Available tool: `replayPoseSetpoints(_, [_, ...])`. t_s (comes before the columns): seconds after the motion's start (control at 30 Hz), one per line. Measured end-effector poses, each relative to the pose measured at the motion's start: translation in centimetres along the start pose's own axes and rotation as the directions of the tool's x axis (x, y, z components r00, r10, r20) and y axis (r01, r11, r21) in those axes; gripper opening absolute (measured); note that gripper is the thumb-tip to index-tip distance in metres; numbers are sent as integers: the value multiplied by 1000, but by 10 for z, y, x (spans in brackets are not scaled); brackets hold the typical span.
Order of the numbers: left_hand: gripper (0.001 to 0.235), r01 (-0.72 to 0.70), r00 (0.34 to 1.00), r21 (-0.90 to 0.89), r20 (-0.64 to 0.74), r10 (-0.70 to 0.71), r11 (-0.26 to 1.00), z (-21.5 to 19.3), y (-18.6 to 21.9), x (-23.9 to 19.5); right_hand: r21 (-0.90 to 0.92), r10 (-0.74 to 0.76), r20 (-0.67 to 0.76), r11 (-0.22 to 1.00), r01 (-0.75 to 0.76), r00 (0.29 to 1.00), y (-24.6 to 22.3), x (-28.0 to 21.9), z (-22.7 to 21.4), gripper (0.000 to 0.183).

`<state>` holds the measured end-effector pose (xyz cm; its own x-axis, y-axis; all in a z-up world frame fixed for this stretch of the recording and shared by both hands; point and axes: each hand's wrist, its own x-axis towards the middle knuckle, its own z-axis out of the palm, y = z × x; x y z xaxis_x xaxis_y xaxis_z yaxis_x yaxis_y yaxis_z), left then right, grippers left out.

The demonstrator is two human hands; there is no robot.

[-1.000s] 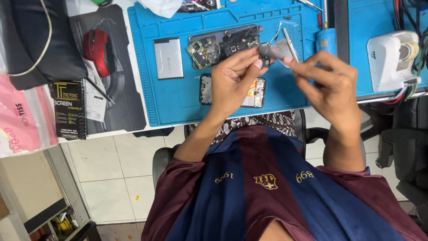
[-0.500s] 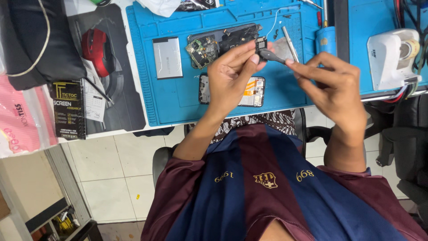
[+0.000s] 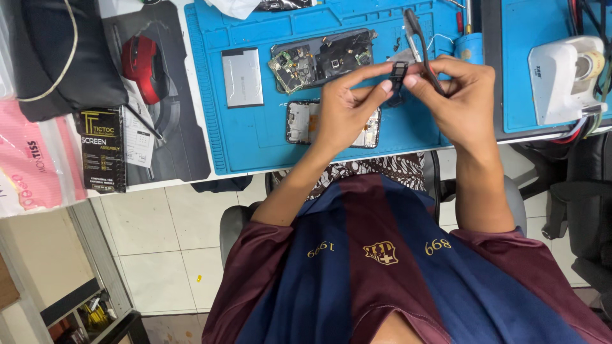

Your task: The person uses a screwdriver and a plastic spudger to remove screws and pry open a smartphone. They detach the motherboard and carefully scrape adhesive from its surface, then place the cleaned board onto the phone chassis.

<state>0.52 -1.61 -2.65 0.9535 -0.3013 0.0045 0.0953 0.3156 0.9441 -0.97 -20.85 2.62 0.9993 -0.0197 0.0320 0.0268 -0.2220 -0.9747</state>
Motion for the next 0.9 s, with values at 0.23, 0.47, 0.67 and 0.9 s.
replayPoseSetpoints(0.23, [34, -28, 998, 221, 58, 15, 975, -13, 18, -8, 62, 107, 82, 992, -112, 991, 16, 3, -11, 4])
replayPoseSetpoints(0.47, [33, -190, 967, 734, 26, 252, 652, -67, 66, 3, -16, 161, 65, 987, -160, 985, 21, 9, -20, 5])
replayPoseSetpoints(0.67, [21, -287, 934, 906, 191, 303, 311, -93, 83, 17, -96, -62, 75, 993, 69, 995, 44, 31, -5, 6])
replayPoseSetpoints(0.9, [14, -294, 938, 938, 247, 244, 181, -103, 72, 34, -382, -196, 29, 904, 192, 980, 67, 58, 7, 6])
